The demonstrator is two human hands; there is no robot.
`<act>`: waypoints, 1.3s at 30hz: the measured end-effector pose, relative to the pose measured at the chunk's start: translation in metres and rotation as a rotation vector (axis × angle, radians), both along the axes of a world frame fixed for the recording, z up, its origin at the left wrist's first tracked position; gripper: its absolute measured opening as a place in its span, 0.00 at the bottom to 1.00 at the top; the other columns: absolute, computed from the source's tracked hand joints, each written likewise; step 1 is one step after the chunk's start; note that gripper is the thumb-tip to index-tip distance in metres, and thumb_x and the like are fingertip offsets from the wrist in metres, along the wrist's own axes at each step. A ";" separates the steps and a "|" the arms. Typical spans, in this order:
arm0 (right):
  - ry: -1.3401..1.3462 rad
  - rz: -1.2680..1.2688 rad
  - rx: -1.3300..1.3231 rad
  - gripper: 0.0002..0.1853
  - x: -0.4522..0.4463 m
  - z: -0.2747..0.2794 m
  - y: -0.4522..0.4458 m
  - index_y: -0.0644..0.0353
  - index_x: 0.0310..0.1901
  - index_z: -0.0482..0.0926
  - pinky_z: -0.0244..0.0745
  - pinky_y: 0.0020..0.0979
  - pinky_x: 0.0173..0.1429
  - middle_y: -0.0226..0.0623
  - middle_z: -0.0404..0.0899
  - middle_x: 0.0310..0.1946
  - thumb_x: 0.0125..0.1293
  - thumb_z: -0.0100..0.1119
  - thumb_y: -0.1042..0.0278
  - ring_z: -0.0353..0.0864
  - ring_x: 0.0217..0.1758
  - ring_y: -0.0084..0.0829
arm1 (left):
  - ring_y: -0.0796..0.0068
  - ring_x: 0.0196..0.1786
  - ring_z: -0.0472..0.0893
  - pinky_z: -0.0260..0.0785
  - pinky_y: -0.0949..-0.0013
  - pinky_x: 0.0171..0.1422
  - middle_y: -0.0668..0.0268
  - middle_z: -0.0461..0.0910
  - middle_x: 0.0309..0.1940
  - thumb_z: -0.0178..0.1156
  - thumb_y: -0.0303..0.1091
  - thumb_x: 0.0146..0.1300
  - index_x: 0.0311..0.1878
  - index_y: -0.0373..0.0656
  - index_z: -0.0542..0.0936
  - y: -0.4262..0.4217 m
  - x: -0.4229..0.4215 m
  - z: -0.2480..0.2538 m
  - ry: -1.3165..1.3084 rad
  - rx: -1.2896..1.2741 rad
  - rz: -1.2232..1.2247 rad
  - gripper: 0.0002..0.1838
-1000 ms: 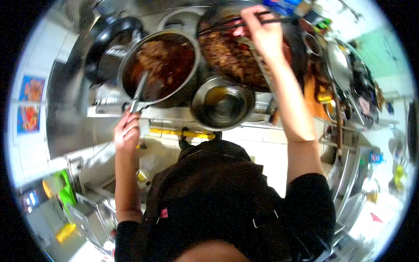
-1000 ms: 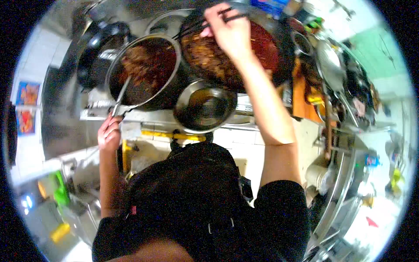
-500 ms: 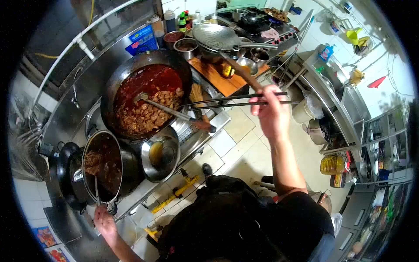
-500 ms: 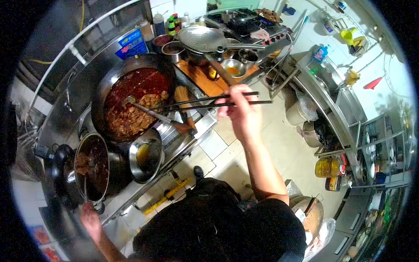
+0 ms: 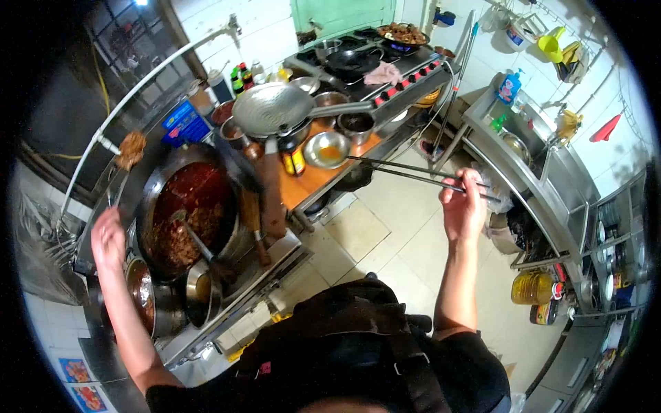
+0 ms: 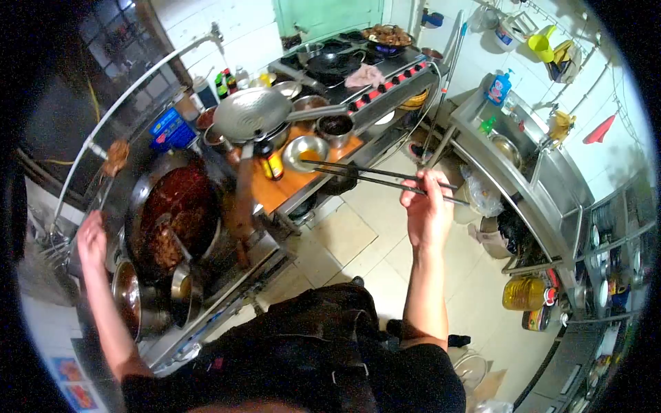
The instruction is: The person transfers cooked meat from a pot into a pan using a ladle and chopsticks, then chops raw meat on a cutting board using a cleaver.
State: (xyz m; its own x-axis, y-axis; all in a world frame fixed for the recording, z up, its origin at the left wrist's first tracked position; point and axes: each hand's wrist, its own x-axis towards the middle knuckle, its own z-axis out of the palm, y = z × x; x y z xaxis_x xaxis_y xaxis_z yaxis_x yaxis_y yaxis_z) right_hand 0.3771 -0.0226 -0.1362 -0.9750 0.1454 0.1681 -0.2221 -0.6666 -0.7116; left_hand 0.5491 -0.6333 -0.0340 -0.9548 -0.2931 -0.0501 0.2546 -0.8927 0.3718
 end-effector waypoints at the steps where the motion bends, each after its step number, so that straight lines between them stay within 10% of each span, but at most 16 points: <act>1: -0.031 -0.040 -0.006 0.04 -0.010 0.001 0.023 0.59 0.37 0.71 0.69 0.26 0.26 0.32 0.74 0.34 0.66 0.50 0.68 0.78 0.32 0.28 | 0.81 0.17 0.61 0.56 0.80 0.16 0.67 0.61 0.21 0.32 0.23 0.69 0.35 0.35 0.62 0.017 -0.039 0.008 0.009 -0.027 0.021 0.08; 21: -0.242 -0.640 0.076 0.05 -0.204 -0.032 0.284 0.58 0.36 0.73 0.70 0.21 0.28 0.30 0.75 0.35 0.66 0.50 0.67 0.77 0.35 0.25 | 0.84 0.16 0.57 0.52 0.84 0.16 0.70 0.57 0.20 0.36 0.21 0.66 0.26 0.40 0.56 0.404 -0.710 0.001 0.009 0.091 -0.970 0.10; 39: -0.198 -0.077 0.155 0.07 -0.733 -0.039 0.296 0.58 0.37 0.73 0.66 0.23 0.26 0.38 0.77 0.31 0.66 0.52 0.64 0.73 0.24 0.25 | 0.89 0.13 0.61 0.53 0.86 0.07 0.67 0.65 0.23 0.43 0.29 0.68 0.36 0.35 0.62 0.492 -0.875 -0.058 -0.239 -0.153 -0.645 0.07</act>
State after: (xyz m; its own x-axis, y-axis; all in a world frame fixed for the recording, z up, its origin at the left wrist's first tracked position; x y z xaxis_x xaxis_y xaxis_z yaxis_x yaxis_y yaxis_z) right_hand -0.3556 0.2737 -0.1753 -0.9782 0.2077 0.0013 -0.1142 -0.5328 -0.8385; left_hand -0.3255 -0.1411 -0.0923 -0.9084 0.3071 -0.2836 -0.4121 -0.7714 0.4849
